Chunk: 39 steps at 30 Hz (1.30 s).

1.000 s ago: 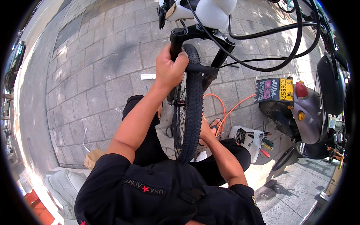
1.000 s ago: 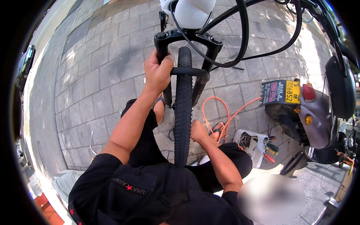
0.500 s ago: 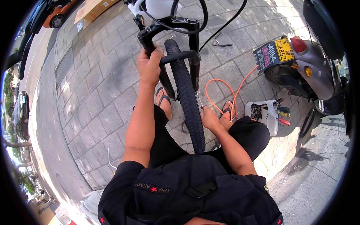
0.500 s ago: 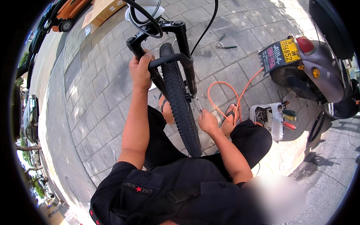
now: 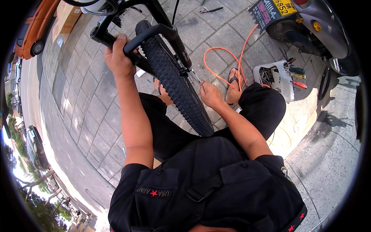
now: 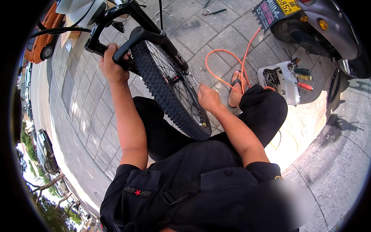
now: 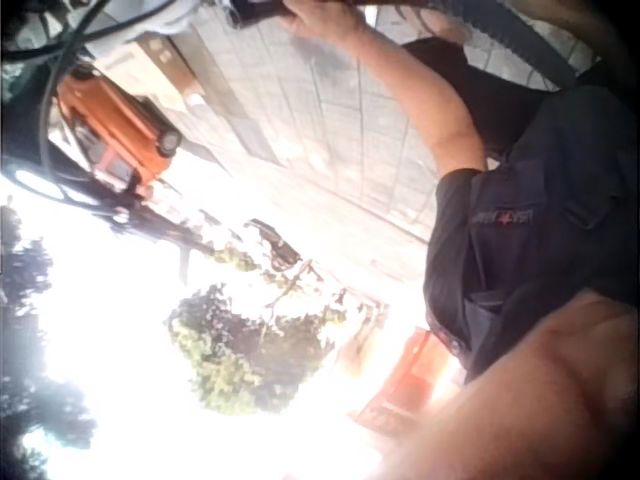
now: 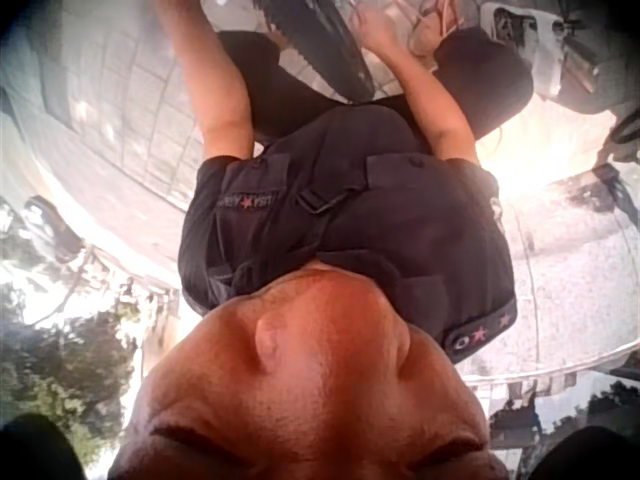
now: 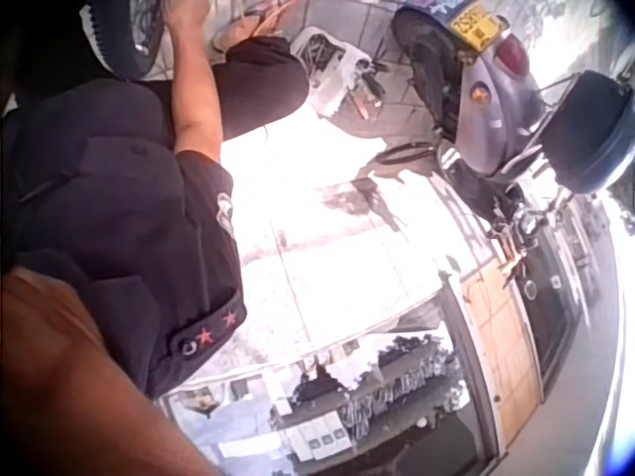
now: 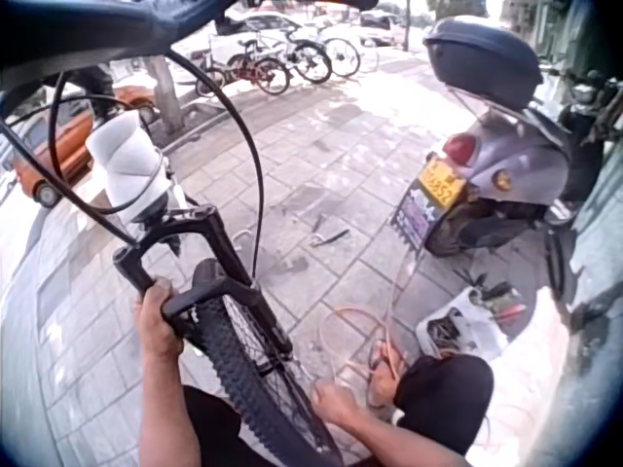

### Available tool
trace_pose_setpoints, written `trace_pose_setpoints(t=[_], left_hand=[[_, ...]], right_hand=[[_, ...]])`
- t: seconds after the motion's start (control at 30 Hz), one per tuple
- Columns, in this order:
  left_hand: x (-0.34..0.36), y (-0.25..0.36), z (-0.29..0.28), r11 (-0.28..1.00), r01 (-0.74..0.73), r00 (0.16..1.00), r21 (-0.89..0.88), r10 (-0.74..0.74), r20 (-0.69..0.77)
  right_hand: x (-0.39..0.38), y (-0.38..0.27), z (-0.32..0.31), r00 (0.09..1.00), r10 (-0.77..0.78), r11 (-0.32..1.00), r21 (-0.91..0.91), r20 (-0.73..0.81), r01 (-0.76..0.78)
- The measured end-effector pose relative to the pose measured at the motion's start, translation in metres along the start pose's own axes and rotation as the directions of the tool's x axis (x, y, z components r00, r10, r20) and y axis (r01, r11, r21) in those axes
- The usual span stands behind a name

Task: The person sits on the sidewalk and works on the front wheel of a bicycle. They use a wrench to tighten the axle nuts and adjust the wheel alignment within the fork. The person repeatedly spins the wheel to check for wobbles and makes fine adjustments to the axle nuts.

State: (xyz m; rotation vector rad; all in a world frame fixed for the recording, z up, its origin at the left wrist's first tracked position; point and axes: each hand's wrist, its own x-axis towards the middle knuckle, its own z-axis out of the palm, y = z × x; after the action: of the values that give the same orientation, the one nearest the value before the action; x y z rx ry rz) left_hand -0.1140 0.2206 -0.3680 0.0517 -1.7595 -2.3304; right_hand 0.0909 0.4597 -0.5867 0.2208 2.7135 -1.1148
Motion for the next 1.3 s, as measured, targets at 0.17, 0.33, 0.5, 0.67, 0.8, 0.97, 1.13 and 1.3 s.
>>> trace_pose_setpoints(t=[0.17,0.33,0.5,0.67,0.8,0.97,1.13,1.3], left_hand=[[-0.002,0.002,0.001,1.0,-0.006,1.0,0.017,0.006,-0.001],[-0.003,0.002,0.002,0.996,-0.027,1.0,0.087,0.026,0.013],[0.001,-0.001,0.004,0.998,-0.018,1.0,0.062,0.016,0.02],[0.001,0.0,0.008,0.998,-0.019,1.0,0.064,0.021,-0.024],[-0.012,-0.001,-0.005,0.996,-0.018,0.999,0.082,0.021,-0.04],[-0.009,0.01,0.015,0.973,-0.062,0.998,0.223,0.061,0.011],[-0.018,0.018,0.007,0.981,-0.024,0.999,0.191,0.028,-0.016],[-0.016,0.014,0.01,0.975,-0.053,0.997,0.214,0.062,-0.035]], right_hand=[[-0.001,0.012,0.01,0.999,-0.029,0.999,-0.026,-0.016,0.029],[0.012,0.031,0.032,0.991,-0.051,0.995,0.084,-0.125,0.062],[0.032,0.038,0.049,0.972,-0.094,0.987,0.111,-0.217,0.12],[0.052,0.032,0.05,0.974,-0.15,0.988,0.016,-0.167,0.155],[0.053,0.021,0.043,0.982,-0.092,0.99,0.125,0.167,0.071],[0.072,0.007,0.057,0.984,-0.051,0.993,0.111,0.169,0.033],[0.081,0.016,0.065,0.979,0.001,1.0,0.025,0.204,-0.006],[0.082,0.025,0.062,0.972,0.059,0.998,0.008,0.227,-0.062]])
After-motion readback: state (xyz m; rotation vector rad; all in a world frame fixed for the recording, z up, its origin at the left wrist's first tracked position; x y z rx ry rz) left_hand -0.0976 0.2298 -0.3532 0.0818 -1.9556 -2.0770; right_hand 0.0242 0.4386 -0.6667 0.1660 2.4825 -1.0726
